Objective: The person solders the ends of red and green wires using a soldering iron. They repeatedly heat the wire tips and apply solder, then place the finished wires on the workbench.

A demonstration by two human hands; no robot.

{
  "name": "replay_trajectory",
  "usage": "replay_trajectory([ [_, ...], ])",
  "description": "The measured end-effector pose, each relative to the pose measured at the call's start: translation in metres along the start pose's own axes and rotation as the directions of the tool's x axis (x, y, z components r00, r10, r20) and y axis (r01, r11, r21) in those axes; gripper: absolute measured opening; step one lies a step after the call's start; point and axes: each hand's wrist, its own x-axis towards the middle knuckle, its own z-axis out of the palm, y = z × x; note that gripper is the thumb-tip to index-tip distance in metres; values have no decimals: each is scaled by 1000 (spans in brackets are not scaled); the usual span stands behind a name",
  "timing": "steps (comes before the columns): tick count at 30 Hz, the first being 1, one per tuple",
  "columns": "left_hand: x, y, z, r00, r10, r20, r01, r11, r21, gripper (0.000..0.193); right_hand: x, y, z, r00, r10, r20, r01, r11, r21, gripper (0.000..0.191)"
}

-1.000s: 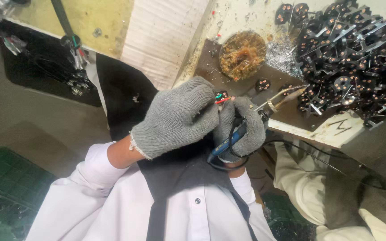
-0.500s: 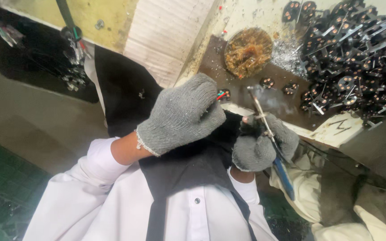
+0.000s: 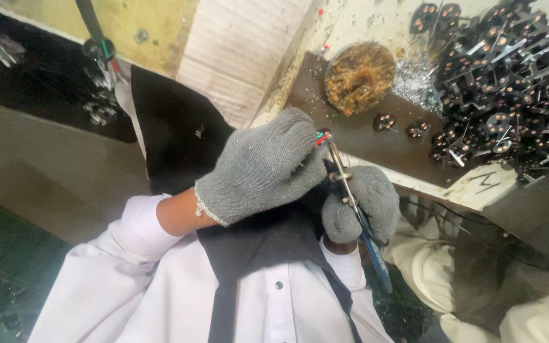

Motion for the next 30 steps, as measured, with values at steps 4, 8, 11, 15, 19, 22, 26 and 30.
replay_trajectory([
  [4,-1,-1,5,1000,-19,17,18,997,70,22,-7,15,9,991,-41,-129,60,988,142,15],
  [8,-1,-1,6,1000,-15,19,14,998,68,24,4,10,13,968,59,-243,95,811,577,19],
  [11,1,-1,5,999,6,47,-8,998,55,22,32,-9,2,983,-93,-158,156,879,451,19],
  [15,1,0,4,999,34,-23,-31,994,104,22,59,-10,-15,983,-52,176,-46,858,512,26],
  [19,-3,0,8,1000,2,12,-3,996,87,26,57,1,-20,878,-365,309,230,889,396,26],
  [22,-2,0,9,1000,-3,-11,4,994,113,24,46,7,-7,890,-451,-71,447,831,330,30],
  [26,2,3,6,994,55,-96,-47,995,83,19,26,21,1,924,-364,-120,383,855,349,28],
  [30,4,6,2,999,6,-52,-2,997,79,20,21,13,-5,976,-195,-96,216,924,316,23],
])
